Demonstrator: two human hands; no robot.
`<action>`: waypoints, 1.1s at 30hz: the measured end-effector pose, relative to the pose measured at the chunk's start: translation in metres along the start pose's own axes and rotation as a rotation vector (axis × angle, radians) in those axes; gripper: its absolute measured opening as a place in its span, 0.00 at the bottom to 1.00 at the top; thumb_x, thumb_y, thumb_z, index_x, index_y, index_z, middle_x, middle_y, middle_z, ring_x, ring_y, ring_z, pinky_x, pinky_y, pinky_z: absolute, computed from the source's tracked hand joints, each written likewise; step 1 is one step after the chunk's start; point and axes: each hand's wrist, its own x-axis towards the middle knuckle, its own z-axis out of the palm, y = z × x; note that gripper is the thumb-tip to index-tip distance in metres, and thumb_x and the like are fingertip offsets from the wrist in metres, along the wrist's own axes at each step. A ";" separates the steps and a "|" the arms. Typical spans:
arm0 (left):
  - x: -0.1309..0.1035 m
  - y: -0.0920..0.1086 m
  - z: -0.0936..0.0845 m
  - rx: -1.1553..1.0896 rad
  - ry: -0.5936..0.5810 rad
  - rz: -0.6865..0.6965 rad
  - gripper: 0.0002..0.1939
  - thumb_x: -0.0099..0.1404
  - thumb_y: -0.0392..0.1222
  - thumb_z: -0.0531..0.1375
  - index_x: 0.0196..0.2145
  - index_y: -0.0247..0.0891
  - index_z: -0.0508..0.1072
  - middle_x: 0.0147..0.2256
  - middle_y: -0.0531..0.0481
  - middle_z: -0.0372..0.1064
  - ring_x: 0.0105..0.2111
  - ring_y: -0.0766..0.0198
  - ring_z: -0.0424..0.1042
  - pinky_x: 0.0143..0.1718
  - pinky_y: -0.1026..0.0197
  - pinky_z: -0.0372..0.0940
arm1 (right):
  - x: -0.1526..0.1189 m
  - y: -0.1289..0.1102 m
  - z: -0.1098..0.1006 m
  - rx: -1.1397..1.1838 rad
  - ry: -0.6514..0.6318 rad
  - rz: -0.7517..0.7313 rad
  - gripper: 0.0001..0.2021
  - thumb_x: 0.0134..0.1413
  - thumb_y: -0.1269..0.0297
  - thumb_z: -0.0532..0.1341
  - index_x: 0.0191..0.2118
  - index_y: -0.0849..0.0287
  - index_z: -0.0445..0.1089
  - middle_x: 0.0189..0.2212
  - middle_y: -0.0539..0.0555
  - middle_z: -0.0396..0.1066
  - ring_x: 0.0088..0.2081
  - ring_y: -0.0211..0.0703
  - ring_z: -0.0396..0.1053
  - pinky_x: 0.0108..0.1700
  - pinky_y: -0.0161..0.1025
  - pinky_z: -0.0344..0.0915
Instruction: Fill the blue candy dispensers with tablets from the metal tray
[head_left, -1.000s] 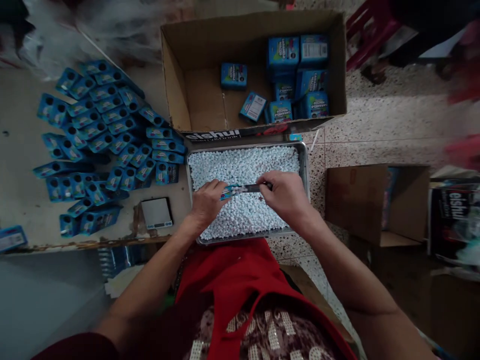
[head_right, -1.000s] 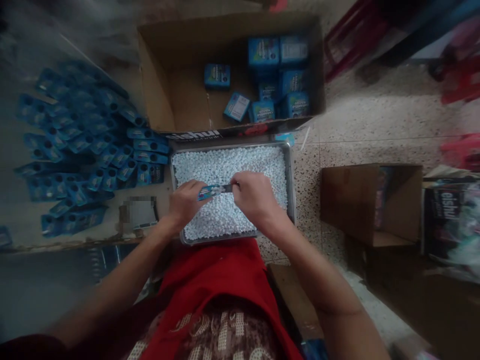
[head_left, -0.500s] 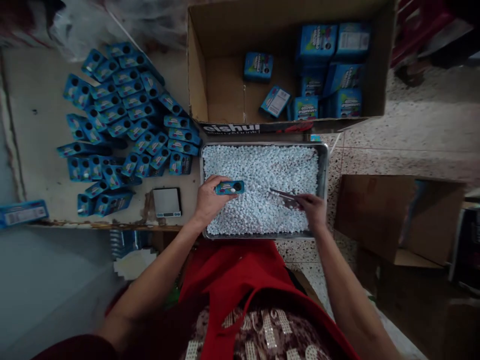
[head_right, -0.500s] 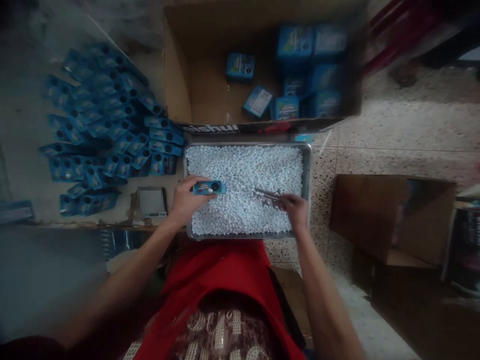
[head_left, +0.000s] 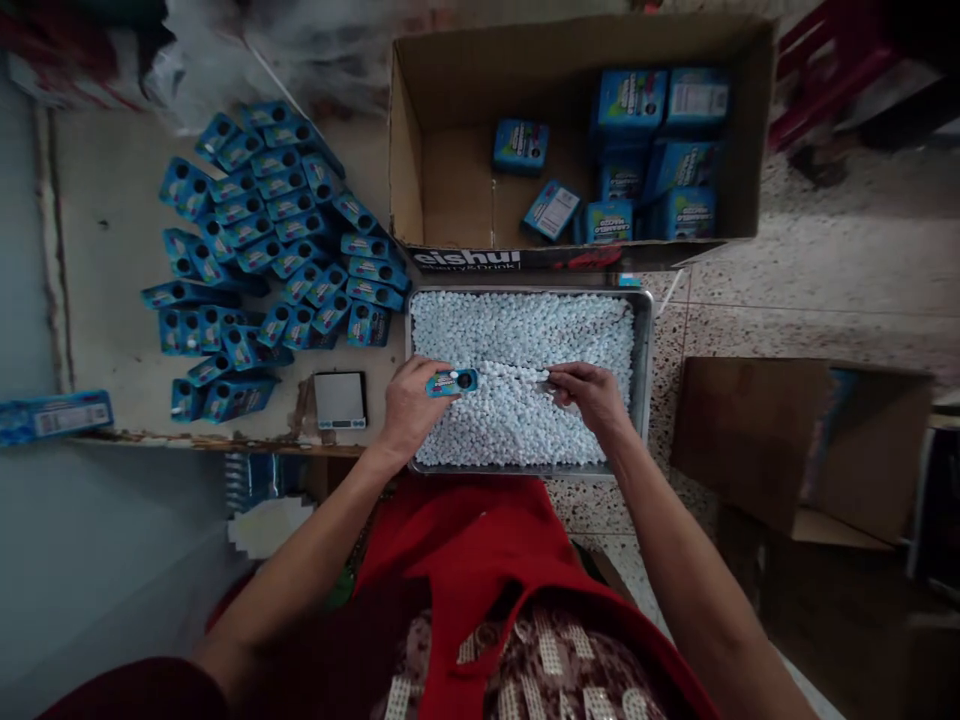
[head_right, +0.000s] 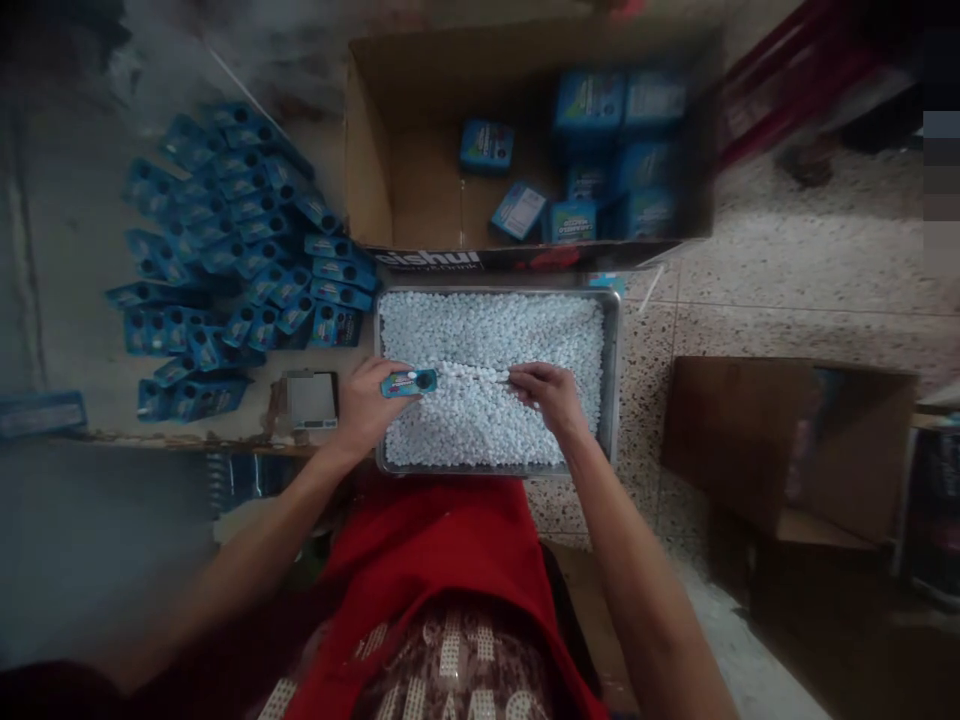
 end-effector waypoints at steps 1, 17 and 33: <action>0.002 0.003 0.002 0.014 -0.005 0.013 0.15 0.53 0.33 0.71 0.40 0.40 0.79 0.40 0.49 0.74 0.42 0.57 0.75 0.45 0.58 0.69 | -0.006 -0.013 -0.001 -0.030 -0.017 -0.015 0.13 0.43 0.58 0.74 0.35 0.60 0.81 0.19 0.49 0.72 0.19 0.32 0.62 0.21 0.32 0.57; 0.016 0.023 0.024 0.141 -0.002 0.117 0.12 0.57 0.35 0.69 0.40 0.39 0.78 0.40 0.45 0.73 0.43 0.53 0.71 0.47 0.55 0.65 | -0.069 -0.122 0.052 -0.790 0.111 -0.369 0.09 0.52 0.71 0.62 0.34 0.56 0.82 0.23 0.51 0.75 0.26 0.39 0.71 0.28 0.35 0.63; 0.021 0.000 0.039 -0.375 -0.078 -0.244 0.23 0.44 0.37 0.76 0.40 0.40 0.79 0.38 0.52 0.75 0.41 0.59 0.75 0.46 0.57 0.69 | -0.031 0.049 -0.093 -0.421 0.572 -0.023 0.19 0.40 0.52 0.70 0.34 0.63 0.80 0.22 0.52 0.75 0.22 0.42 0.70 0.26 0.37 0.66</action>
